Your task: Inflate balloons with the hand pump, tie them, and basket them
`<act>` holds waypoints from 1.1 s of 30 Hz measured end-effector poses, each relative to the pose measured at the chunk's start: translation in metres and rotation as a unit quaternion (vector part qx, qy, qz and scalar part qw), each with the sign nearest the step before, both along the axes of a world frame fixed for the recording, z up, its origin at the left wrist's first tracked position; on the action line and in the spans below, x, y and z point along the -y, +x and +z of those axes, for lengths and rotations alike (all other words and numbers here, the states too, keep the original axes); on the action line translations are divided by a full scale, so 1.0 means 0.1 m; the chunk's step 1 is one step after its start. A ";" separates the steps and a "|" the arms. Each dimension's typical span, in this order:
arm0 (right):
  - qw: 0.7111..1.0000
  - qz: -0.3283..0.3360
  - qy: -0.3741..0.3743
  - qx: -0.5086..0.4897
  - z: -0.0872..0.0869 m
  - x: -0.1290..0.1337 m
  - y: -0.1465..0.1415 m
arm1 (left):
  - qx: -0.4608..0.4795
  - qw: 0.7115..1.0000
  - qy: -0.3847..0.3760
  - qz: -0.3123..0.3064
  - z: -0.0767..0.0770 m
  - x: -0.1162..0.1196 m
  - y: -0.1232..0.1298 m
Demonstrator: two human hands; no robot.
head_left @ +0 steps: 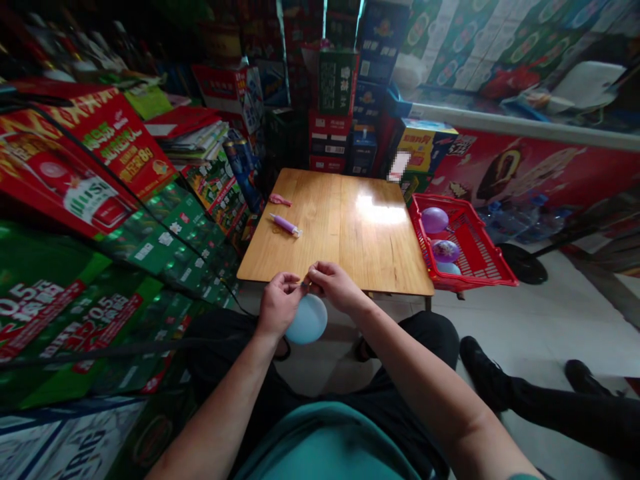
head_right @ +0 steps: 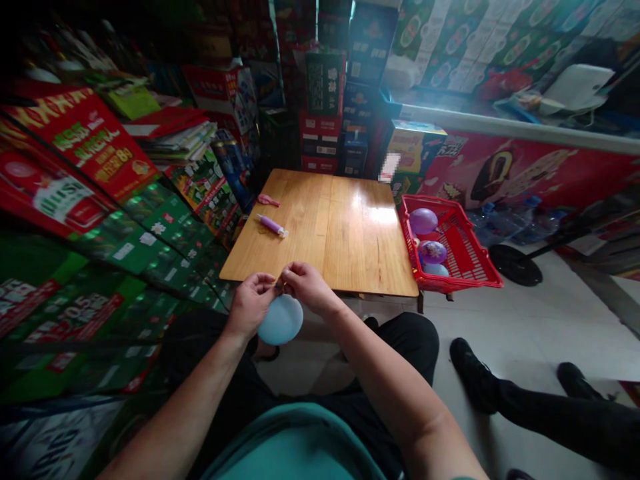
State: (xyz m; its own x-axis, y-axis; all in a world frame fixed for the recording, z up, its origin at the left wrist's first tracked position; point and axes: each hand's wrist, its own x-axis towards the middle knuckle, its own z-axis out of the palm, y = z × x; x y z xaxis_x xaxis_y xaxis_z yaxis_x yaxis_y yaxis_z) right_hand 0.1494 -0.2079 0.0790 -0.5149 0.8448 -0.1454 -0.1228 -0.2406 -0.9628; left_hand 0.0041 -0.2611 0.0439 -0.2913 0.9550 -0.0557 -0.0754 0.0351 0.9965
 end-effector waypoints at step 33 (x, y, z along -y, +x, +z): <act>0.991 0.040 -0.122 0.040 -0.15 -0.03 0.02 | -0.118 0.983 0.045 -0.132 0.11 0.13 -0.12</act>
State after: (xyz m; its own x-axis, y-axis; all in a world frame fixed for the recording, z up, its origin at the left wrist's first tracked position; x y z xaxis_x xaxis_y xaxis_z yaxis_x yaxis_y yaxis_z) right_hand 0.1515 -0.2049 0.0637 -0.5568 0.7367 -0.3837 -0.0189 -0.4731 -0.8808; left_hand -0.0074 -0.2745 0.0549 -0.0263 0.9971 0.0712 0.1585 -0.0662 0.9851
